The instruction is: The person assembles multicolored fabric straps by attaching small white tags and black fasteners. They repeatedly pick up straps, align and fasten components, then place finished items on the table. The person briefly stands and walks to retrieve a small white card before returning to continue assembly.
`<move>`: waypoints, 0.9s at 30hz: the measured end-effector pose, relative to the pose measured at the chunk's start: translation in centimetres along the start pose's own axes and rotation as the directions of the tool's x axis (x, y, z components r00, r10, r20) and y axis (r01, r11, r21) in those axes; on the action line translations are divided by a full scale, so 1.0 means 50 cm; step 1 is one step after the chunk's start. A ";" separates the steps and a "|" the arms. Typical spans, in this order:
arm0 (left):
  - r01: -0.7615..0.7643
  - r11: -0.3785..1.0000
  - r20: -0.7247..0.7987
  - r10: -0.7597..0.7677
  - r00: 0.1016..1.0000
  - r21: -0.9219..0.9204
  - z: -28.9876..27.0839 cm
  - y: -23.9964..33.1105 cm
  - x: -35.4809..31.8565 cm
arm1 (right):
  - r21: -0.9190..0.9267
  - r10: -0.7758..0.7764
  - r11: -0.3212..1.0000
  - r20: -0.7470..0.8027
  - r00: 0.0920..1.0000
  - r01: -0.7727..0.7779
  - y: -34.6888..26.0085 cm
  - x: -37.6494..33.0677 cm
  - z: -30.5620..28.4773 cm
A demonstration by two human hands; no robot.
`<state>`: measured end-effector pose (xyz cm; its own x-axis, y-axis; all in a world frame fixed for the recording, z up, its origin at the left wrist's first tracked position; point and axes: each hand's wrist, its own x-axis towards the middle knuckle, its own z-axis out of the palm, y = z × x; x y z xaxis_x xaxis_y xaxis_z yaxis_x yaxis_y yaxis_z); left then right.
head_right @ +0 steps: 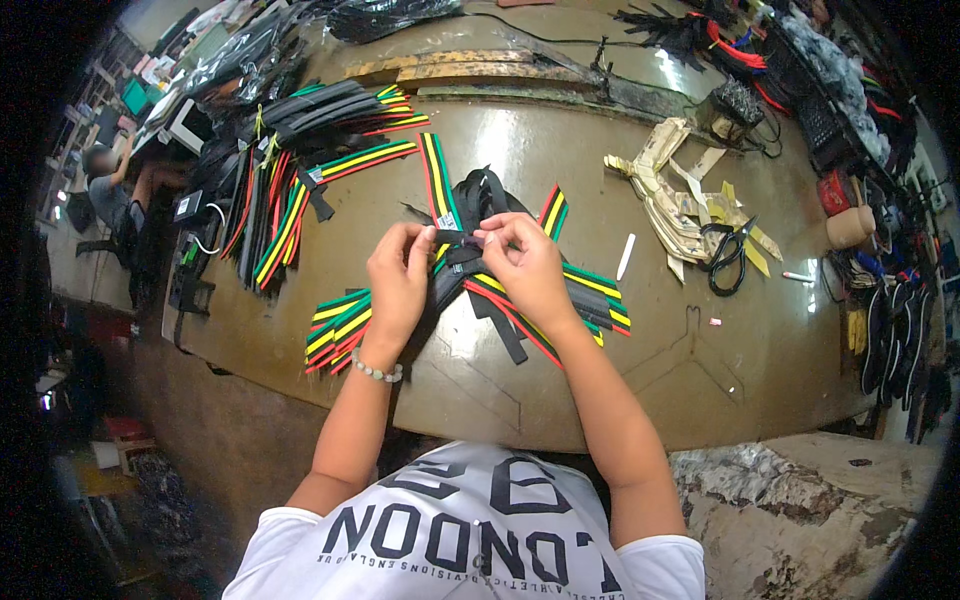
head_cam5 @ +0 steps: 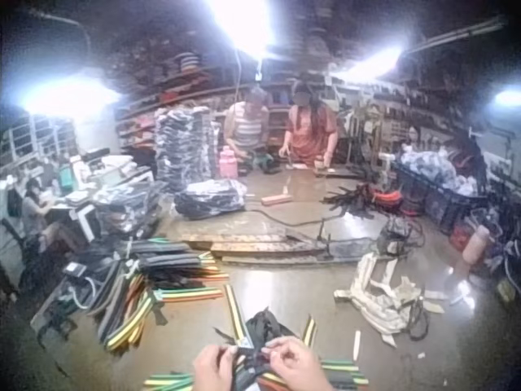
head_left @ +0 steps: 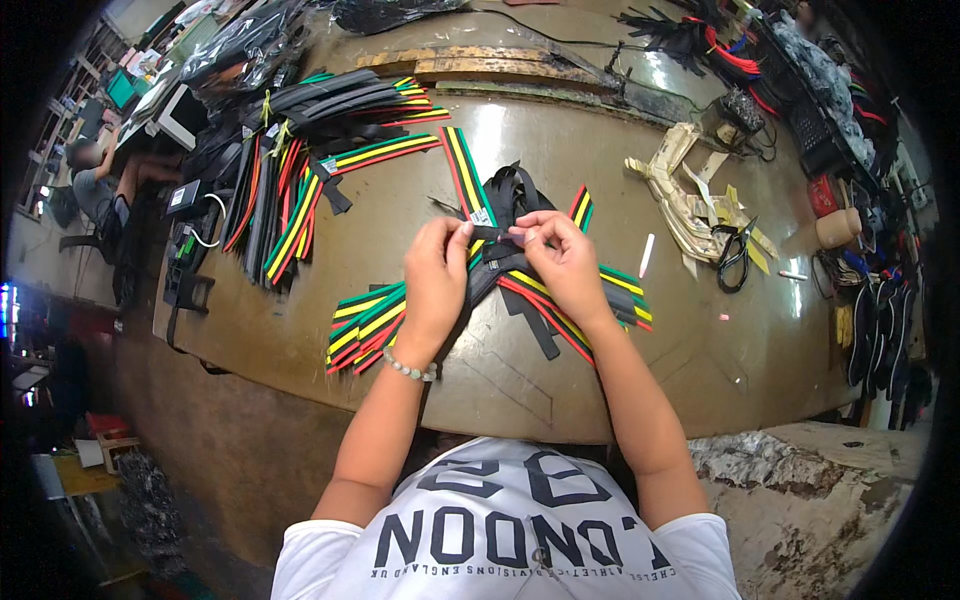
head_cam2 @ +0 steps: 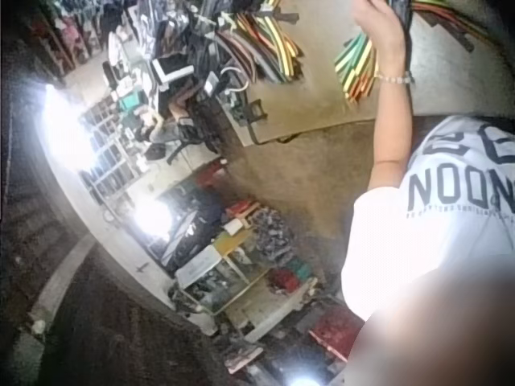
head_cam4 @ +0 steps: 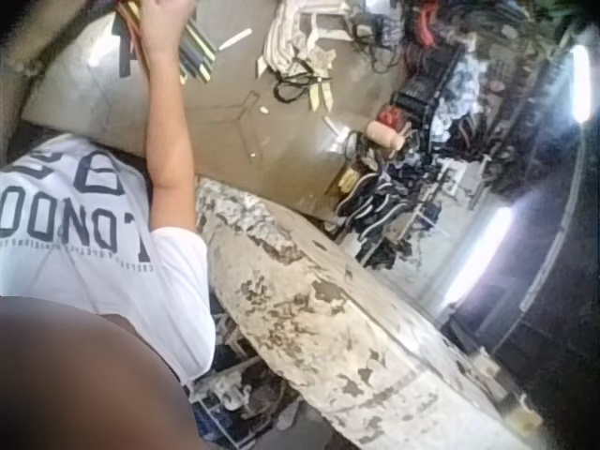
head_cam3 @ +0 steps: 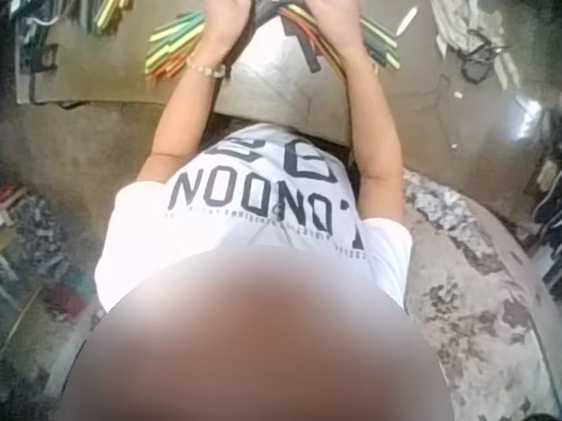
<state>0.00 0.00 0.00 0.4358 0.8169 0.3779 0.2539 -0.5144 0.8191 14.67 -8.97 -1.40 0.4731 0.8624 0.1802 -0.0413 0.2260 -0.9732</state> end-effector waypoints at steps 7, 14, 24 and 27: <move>0.207 0.944 0.025 -0.207 0.978 -0.256 -0.008 -0.002 0.002 | -0.060 -0.022 0.998 -0.017 1.000 0.021 -0.011 -0.009 0.011; 0.312 0.858 -0.029 -0.354 0.935 -0.408 -0.017 -0.005 0.007 | 0.148 0.082 0.987 -0.092 0.992 -0.068 -0.005 0.000 0.013; 0.007 0.995 0.005 -0.007 1.000 0.099 -0.008 -0.005 -0.003 | -0.270 -0.046 0.963 -0.220 0.974 -0.016 -0.017 -0.003 0.068; 0.054 0.997 0.009 -0.054 0.998 0.062 -0.006 -0.009 -0.006 | -0.352 -0.105 0.936 -0.204 0.973 0.027 -0.013 0.000 0.077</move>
<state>-0.49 0.04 -0.36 0.4295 0.8411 0.3288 0.3298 -0.4850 0.8099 11.32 -7.37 -0.20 0.6439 0.7236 0.2484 0.2838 0.0756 -0.9559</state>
